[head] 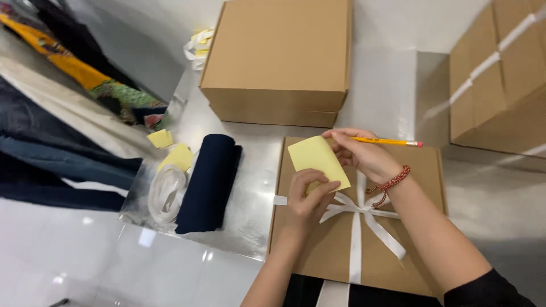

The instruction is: The person writes on a yellow sticky note with a pencil and places it on a cardboard box tied with a white ribbon. They then stack the box with others. Next, they lay out a clear plastic bag on the table and place a rolled brown fabric inside, folding the bag around it.

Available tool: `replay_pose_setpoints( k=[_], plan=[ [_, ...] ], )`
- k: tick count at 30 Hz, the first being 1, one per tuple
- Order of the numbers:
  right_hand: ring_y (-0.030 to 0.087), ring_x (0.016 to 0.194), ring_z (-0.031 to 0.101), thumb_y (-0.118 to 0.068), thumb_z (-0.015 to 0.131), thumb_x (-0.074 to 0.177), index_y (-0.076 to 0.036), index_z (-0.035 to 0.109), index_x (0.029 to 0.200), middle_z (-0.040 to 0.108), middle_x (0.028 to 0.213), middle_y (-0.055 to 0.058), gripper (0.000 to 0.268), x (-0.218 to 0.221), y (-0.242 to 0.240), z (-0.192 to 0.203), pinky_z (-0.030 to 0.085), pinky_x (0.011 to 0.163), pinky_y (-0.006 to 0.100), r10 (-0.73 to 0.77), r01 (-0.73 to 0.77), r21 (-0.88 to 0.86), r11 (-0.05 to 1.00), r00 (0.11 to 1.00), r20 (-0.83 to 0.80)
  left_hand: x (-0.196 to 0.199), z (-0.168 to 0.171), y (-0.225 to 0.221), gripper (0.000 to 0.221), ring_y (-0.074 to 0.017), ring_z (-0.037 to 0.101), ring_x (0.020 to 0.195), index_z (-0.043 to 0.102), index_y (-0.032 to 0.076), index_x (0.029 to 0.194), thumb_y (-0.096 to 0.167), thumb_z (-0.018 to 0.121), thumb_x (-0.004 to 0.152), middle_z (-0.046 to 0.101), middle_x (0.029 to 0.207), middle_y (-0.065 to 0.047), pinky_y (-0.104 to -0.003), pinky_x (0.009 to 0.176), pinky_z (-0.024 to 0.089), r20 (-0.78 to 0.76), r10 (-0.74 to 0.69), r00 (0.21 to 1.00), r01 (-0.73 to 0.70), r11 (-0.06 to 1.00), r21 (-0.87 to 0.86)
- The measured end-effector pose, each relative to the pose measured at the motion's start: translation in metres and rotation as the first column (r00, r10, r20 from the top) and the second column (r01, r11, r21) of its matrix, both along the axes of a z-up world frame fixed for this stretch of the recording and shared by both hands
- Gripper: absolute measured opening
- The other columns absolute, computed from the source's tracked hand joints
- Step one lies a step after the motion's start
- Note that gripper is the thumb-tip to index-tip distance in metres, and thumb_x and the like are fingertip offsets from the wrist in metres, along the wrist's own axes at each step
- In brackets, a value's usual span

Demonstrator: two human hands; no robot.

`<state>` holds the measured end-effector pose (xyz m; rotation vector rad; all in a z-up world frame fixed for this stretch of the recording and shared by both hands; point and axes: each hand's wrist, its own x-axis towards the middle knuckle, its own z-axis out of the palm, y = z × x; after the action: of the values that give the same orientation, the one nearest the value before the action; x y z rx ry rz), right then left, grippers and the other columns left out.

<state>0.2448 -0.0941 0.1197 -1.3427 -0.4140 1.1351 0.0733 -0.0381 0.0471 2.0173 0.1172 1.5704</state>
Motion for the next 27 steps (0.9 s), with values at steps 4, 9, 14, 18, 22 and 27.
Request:
replay_pose_setpoints(
  k=[4, 9, 14, 18, 22, 27],
  plan=[
    [0.016, 0.084, 0.077, -0.014, 0.070, 0.101, 0.002, 0.064, 0.139, 0.076, 0.108, 0.010, 0.042, 0.035, -0.060, -0.018, 0.065, 0.067, 0.028, -0.134, 0.133, 0.038, 0.990, 0.990, 0.033, 0.027, -0.004, -0.030, 0.012, -0.0350, 0.072, 0.102, 0.081, 0.011, 0.099, 0.003, 0.081, 0.091, 0.070, 0.108, -0.008, -0.047, 0.092, 0.062, -0.061, -0.176, 0.983, 0.178, 0.983, 0.036],
    [0.016, 0.090, 0.075, 0.000, 0.078, 0.090, -0.004, 0.060, 0.142, 0.074, 0.116, 0.014, 0.055, 0.067, -0.112, -0.046, 0.066, 0.071, 0.027, -0.253, 0.244, 0.069, 0.967, 0.909, 0.333, 0.052, -0.007, -0.050, 0.017, -0.0319, 0.076, 0.105, 0.072, 0.011, 0.092, -0.001, 0.083, 0.086, 0.078, 0.104, -0.003, -0.045, 0.090, 0.063, -0.268, -0.231, 0.935, 0.270, 0.955, 0.119],
    [0.015, 0.085, 0.072, 0.004, 0.083, 0.085, -0.008, 0.072, 0.126, 0.075, 0.107, 0.011, 0.045, 0.079, -0.155, -0.071, 0.064, 0.067, 0.026, -0.324, 0.371, 0.062, 0.927, 0.702, 0.635, 0.080, -0.028, -0.072, 0.010, -0.0174, 0.075, 0.107, 0.071, 0.022, 0.095, 0.018, 0.080, 0.094, 0.079, 0.097, 0.006, -0.051, 0.113, 0.043, -0.491, -0.124, 0.862, 0.188, 0.979, 0.082],
    [0.018, 0.091, 0.075, -0.003, 0.087, 0.088, -0.010, 0.075, 0.120, 0.078, 0.104, 0.009, 0.035, 0.080, -0.174, -0.071, 0.065, 0.070, 0.027, -0.346, 0.424, 0.068, 0.903, 0.625, 0.700, 0.101, -0.026, -0.078, 0.011, -0.0249, 0.079, 0.092, 0.071, 0.019, 0.103, 0.020, 0.081, 0.096, 0.080, 0.088, -0.001, -0.045, 0.098, 0.053, -0.561, -0.299, 0.772, 0.156, 0.945, -0.288],
    [0.020, 0.091, 0.075, -0.005, 0.084, 0.096, -0.006, 0.076, 0.118, 0.078, 0.105, 0.015, 0.024, 0.081, -0.181, -0.070, 0.065, 0.074, 0.031, -0.369, 0.417, 0.106, 0.903, 0.624, 0.689, 0.136, -0.049, -0.070, 0.018, -0.0360, 0.075, 0.103, 0.070, 0.007, 0.113, 0.017, 0.077, 0.100, 0.078, 0.097, -0.018, -0.048, 0.098, 0.052, -0.273, -0.542, 0.795, 0.198, 0.657, -0.727],
    [0.020, 0.092, 0.075, 0.004, 0.088, 0.081, -0.003, 0.076, 0.114, 0.080, 0.099, 0.017, 0.035, 0.071, -0.177, -0.042, 0.064, 0.082, 0.032, -0.282, 0.314, 0.070, 0.947, 0.706, 0.650, 0.171, -0.084, -0.037, 0.030, -0.0144, 0.066, 0.080, 0.067, 0.009, 0.127, 0.027, 0.071, 0.104, 0.070, 0.095, -0.007, -0.028, 0.066, 0.058, -0.101, -0.563, 0.820, 0.092, 0.303, -0.949]
  ],
)
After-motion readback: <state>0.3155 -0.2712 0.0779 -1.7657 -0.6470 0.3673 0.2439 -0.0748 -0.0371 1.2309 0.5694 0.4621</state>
